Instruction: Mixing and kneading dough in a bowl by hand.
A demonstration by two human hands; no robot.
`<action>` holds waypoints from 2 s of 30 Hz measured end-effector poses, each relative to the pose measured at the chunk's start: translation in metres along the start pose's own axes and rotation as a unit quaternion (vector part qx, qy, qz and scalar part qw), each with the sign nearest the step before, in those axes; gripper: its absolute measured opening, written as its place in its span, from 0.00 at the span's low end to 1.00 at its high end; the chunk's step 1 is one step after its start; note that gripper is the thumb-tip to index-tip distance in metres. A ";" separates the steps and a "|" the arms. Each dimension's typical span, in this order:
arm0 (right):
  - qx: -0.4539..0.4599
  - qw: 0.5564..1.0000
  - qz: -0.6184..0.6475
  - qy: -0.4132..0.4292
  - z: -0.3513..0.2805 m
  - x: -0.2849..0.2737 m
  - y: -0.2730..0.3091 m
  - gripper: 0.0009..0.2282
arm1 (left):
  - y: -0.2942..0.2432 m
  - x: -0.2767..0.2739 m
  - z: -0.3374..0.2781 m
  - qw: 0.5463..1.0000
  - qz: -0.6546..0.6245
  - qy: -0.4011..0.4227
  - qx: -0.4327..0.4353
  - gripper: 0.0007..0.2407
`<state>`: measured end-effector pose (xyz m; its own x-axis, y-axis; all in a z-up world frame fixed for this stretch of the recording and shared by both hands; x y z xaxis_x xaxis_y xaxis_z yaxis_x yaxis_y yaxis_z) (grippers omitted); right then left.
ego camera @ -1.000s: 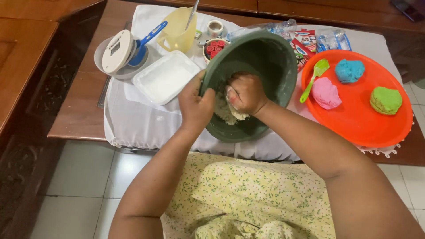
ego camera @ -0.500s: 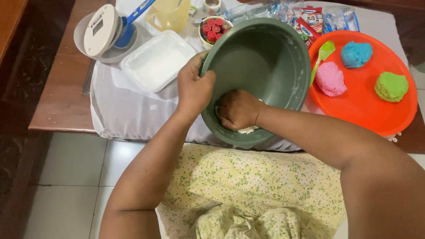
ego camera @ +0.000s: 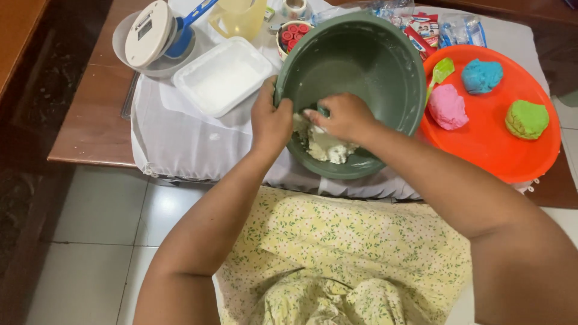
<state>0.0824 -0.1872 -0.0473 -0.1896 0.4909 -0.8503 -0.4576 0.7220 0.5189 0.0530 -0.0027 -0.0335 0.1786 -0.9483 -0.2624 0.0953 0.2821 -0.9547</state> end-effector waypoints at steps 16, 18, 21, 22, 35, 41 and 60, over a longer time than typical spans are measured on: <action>-0.184 0.982 0.023 0.039 -0.017 0.048 0.021 0.17 | 0.021 0.016 0.012 0.992 -0.046 -0.054 -0.103 0.18; -0.150 0.986 0.020 0.065 -0.012 0.051 0.018 0.19 | 0.021 0.015 0.010 0.990 -0.058 -0.048 -0.120 0.16; -0.114 0.990 0.008 0.088 -0.004 0.061 0.001 0.18 | 0.014 0.011 0.008 0.986 -0.072 -0.044 -0.145 0.17; -0.115 0.989 0.007 0.088 -0.001 0.060 0.001 0.18 | 0.017 0.012 0.012 0.986 -0.073 -0.045 -0.144 0.17; 0.034 0.979 -0.002 0.202 0.002 -0.005 0.015 0.28 | 0.030 0.007 0.019 0.994 0.006 -0.052 -0.094 0.14; 0.052 0.969 -0.092 0.225 0.002 0.009 0.019 0.21 | 0.033 0.008 0.021 0.992 -0.008 -0.062 -0.114 0.14; 0.033 0.997 -0.004 -0.072 -0.022 -0.064 -0.034 0.11 | 0.051 0.003 0.025 0.982 -0.065 -0.035 -0.172 0.11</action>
<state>0.0910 -0.2539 -0.0122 -0.0569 0.5469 -0.8353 -0.3997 0.7542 0.5210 0.0833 0.0119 -0.0791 0.2540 -0.9575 -0.1365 -0.2129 0.0823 -0.9736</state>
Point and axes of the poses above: each hand's wrist, its own z-axis towards the middle knuckle, its own x-axis out of the palm, y = z × x, the point moved 4 cm from there along z, towards the middle knuckle, and after that the axes turned 13 degrees about z, right-handed, at the moved point
